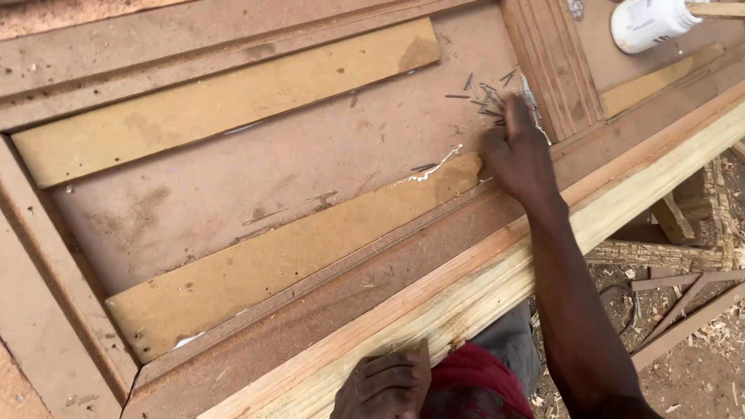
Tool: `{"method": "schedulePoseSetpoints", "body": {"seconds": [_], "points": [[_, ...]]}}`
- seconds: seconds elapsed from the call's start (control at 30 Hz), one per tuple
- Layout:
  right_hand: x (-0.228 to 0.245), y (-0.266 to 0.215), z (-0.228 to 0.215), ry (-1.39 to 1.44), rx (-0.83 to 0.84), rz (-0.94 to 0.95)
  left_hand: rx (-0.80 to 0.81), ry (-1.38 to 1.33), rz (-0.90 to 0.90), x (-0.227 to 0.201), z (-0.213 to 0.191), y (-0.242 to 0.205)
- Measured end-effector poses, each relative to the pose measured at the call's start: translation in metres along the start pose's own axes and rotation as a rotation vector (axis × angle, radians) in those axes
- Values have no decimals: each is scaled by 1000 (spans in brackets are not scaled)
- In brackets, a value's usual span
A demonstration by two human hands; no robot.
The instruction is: The person hammers nails into a wooden frame, then applies glue to a small wooden strip and nails it into place. The person continues hammering nails along the frame to secure the pieces.
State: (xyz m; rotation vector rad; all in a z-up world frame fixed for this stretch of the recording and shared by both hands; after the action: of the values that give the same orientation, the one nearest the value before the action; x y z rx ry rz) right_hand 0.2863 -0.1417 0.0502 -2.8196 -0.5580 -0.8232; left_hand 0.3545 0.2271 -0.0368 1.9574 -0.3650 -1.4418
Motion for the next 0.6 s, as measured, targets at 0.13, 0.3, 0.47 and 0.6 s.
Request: {"method": "schedulePoseSetpoints", "body": {"seconds": [0.13,0.3,0.47,0.6], "points": [[7,-10,-16,198,58,-41,-17,-88,-62,5,2,-20],[-22,1,4,-34,-3,-174,-72,-115,-189,-7,-7,-4],[7,13,-6,227,106,-121,72,-5,80,27,3,-49],[-23,24,-5,98,-49,-150,-68,-919,-1381,51,2,-104]]}}
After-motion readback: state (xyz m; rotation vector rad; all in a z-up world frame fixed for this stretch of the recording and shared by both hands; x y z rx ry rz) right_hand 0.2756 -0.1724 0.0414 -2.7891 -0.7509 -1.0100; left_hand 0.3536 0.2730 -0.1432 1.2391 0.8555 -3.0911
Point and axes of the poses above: each hand's wrist, its own y-axis towards the middle knuckle, its own z-axis out of the palm, x = y × z, the point moved 3 cm from there along y, towards the middle knuckle, and after that the axes turned 1 degree about -z, right-handed, at the moved point
